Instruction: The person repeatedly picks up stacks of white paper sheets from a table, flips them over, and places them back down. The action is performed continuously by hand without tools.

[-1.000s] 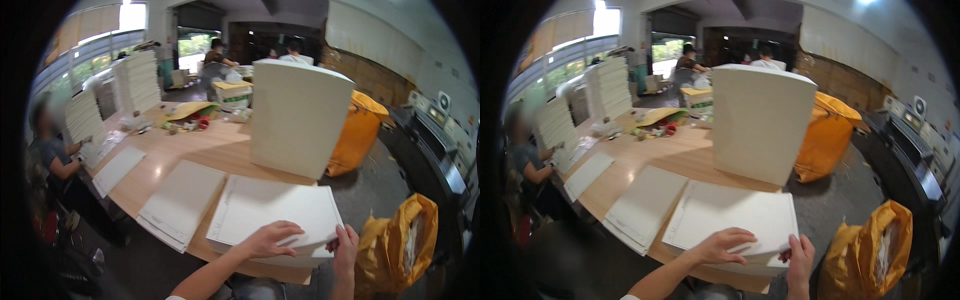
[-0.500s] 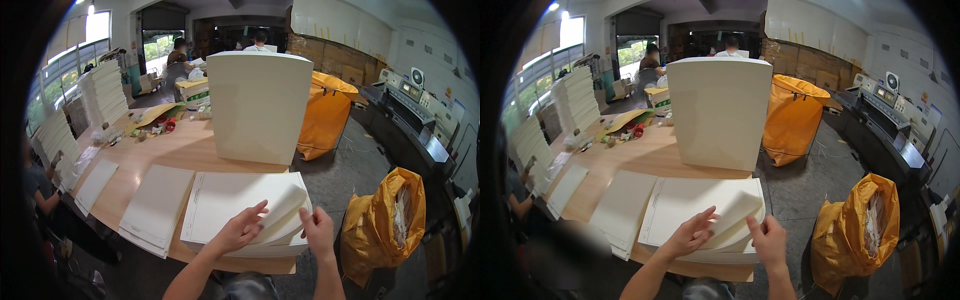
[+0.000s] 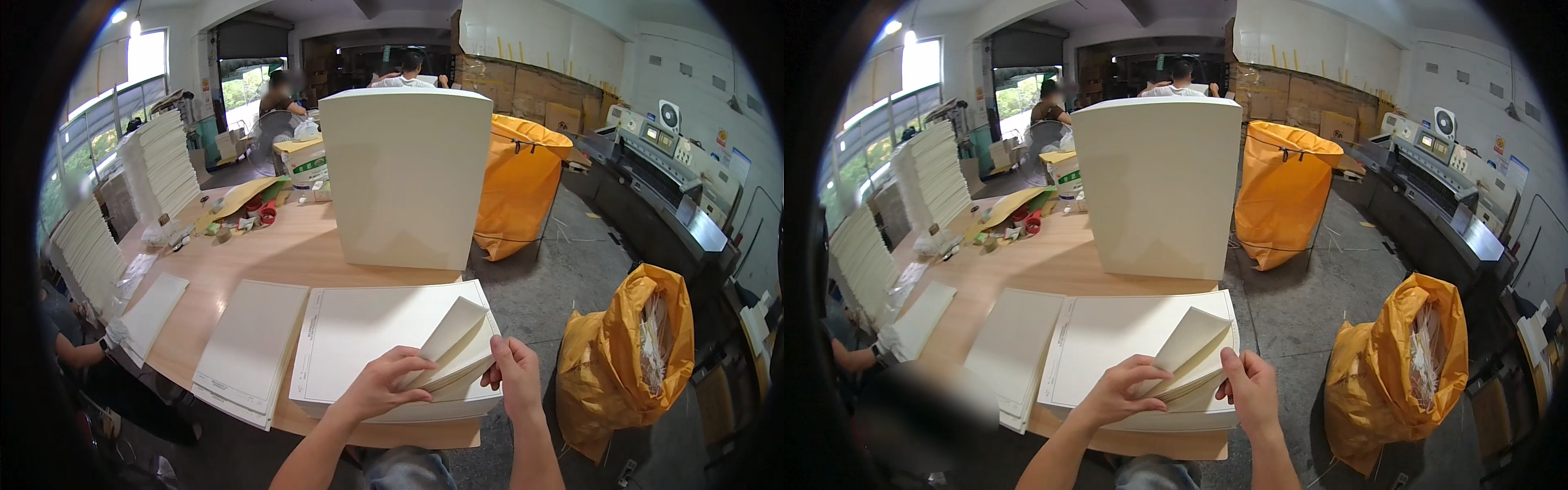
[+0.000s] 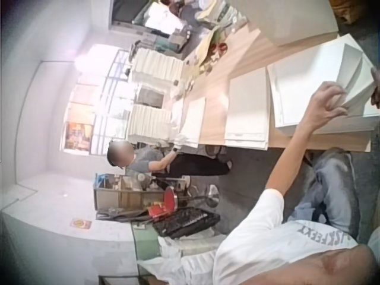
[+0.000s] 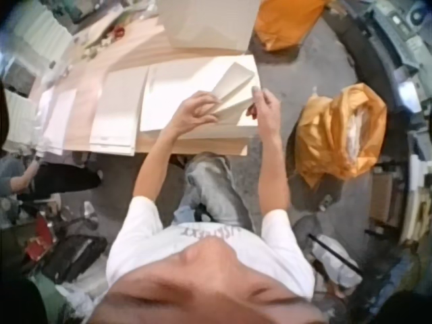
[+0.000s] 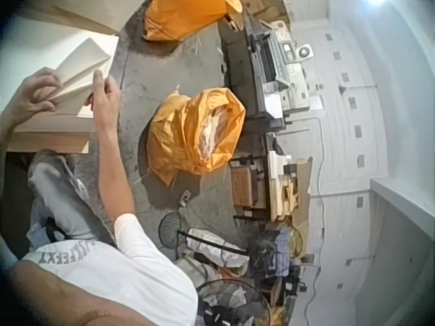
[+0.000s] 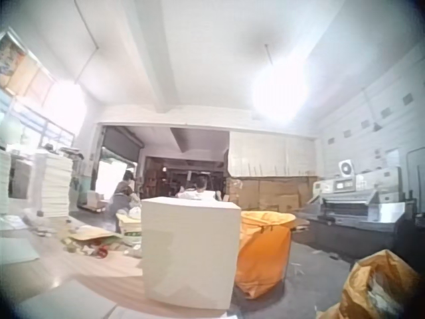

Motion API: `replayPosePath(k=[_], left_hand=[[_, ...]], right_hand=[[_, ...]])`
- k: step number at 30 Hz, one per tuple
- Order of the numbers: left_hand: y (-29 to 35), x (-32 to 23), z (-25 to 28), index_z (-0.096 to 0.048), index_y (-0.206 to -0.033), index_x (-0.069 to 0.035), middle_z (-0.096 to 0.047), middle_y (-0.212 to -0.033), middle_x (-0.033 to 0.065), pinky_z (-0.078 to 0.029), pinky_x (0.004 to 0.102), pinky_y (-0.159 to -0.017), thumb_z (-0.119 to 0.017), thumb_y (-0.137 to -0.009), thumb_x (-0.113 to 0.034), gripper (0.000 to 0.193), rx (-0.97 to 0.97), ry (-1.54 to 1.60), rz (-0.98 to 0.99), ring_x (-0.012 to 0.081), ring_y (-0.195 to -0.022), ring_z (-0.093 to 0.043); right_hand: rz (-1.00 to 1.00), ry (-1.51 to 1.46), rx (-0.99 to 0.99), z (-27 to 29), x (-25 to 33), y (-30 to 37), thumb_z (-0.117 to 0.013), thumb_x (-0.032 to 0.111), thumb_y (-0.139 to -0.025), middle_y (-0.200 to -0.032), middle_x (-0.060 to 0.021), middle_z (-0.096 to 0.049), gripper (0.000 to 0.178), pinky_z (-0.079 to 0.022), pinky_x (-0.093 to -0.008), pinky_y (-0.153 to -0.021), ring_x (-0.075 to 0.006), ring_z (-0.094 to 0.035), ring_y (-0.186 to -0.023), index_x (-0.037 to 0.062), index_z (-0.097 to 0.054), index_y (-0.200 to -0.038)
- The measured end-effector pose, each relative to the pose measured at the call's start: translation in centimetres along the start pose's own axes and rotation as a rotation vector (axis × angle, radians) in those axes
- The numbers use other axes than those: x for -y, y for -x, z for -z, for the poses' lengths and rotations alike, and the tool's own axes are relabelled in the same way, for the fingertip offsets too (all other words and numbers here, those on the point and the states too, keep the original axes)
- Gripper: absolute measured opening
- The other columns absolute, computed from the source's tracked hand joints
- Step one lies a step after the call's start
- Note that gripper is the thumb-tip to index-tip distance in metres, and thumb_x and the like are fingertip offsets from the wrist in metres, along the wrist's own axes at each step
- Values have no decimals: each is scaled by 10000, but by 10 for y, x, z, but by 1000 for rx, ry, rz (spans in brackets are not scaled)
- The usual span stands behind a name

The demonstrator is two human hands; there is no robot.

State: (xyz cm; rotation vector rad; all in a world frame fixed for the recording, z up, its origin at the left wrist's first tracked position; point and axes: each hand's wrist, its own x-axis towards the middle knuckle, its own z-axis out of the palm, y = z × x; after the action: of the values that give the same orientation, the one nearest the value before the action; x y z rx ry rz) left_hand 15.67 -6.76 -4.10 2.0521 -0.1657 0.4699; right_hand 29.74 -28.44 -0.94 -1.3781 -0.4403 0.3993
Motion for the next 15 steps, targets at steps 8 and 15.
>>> replayPosePath(k=[8,15], left_hand=[[-3,-7,-12,-723,-1360,-122,-639,-1431,131,-547,391,-1053,-843,-927,-135,450,-214,194,93,290,-1302,-636],[-3,-8,-3,-717,-1361,-122,-632,-1445,144,-553,401,-1050,-856,-913,-152,469,11,-92,-94,312,-1310,-636]], right_hand=[[233,523,-153,-11,-5,1,-680,303,-1066,-645,-2,-579,396,-432,-264,-503,-87,-561,-550,85,-553,-762],[-64,-189,-40,-8,1,-3,-657,232,-1068,-621,15,-551,355,-427,-258,-507,-91,-583,-552,105,-550,-754]])
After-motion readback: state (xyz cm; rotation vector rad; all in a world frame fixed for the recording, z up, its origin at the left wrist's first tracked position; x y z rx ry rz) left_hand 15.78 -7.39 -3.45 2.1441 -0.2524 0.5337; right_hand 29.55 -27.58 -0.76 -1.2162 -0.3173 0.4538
